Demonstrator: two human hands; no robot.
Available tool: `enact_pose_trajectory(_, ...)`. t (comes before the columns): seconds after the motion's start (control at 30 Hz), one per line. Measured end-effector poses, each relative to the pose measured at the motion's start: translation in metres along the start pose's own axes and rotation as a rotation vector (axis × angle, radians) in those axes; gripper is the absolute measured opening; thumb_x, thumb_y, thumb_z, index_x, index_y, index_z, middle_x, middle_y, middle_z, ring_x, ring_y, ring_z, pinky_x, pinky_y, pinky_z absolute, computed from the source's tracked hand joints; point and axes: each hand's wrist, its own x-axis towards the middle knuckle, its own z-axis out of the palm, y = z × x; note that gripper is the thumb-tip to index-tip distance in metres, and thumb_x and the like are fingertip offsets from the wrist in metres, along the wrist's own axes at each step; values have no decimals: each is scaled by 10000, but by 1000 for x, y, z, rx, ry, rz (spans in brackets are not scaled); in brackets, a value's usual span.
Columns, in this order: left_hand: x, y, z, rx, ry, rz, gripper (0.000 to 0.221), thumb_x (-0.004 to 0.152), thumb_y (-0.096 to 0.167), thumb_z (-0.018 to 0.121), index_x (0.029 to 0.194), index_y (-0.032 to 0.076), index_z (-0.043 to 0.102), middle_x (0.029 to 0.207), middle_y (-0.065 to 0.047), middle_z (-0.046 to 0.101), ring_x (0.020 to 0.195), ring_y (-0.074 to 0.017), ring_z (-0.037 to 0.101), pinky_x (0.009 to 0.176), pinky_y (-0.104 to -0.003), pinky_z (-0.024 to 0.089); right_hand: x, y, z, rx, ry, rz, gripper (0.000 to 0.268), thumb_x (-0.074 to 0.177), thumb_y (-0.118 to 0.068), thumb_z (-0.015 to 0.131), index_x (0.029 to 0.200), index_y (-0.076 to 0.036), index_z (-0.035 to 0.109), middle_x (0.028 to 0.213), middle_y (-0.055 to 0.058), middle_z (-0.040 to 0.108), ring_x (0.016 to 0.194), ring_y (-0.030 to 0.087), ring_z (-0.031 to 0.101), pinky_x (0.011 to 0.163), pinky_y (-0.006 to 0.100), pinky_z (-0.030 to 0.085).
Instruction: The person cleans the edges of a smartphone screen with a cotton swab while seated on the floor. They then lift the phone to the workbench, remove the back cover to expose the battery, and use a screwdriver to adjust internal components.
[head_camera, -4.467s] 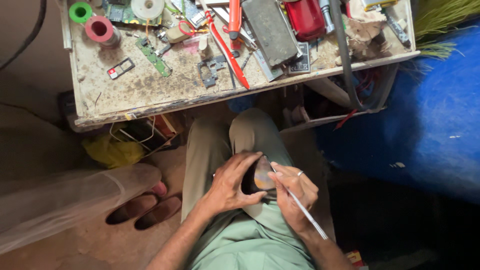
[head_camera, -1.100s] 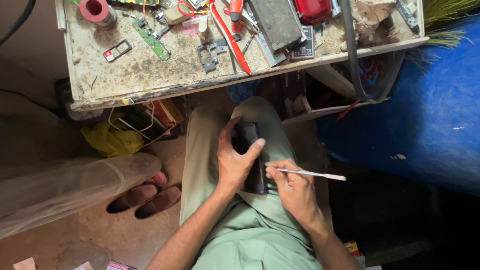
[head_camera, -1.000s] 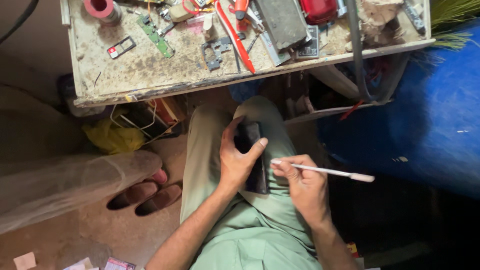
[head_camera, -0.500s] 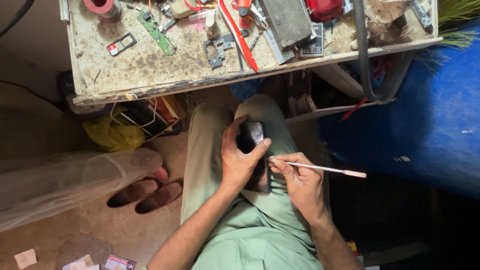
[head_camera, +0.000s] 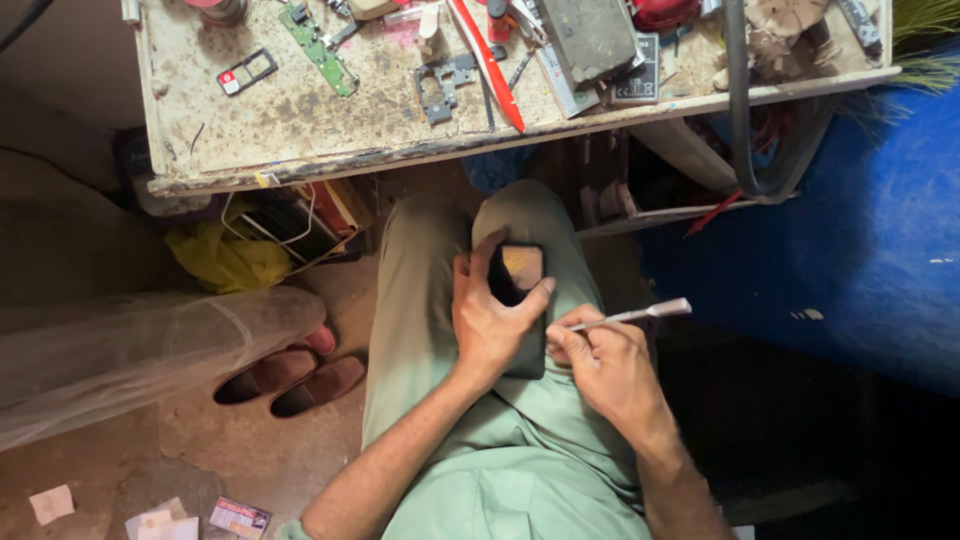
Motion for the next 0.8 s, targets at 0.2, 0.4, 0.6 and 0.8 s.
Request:
enact_pose_trajectory(0.2,-2,1,1,14,5,-9,744,724,322,868,1380,125,578,1150,-143,585,1065,-309,628,893,-413,531,-7,1,1,-36,-21,5,186,948,-165,666,921,10,722,705,87,772,666,128,785,625,253,622)
enact_pose_trajectory(0.4,16,-15,3,-34,79,14,735,774,319,863,1409,84,578,1241,-172,617,1160,-329,620,988,-411,513,-29,12,11,-102,-127,-146,181,957,-147,673,915,18,734,748,99,764,671,115,754,627,247,582)
enact_pose_trajectory(0.6,19,-20,-3,-408,-48,-227,742,786,323,834,1432,81,559,1293,-129,660,1184,-216,631,1011,-341,509,-38,28,-4,288,65,-21,174,973,-116,653,936,44,709,814,76,790,715,112,756,687,235,628)
enact_pose_trajectory(0.8,22,-11,-5,-567,-76,-354,742,771,287,832,1427,83,551,1226,-104,686,1113,-192,647,962,-318,537,-38,22,0,261,43,-114,183,989,-121,661,970,48,728,848,99,784,763,122,758,721,242,621)
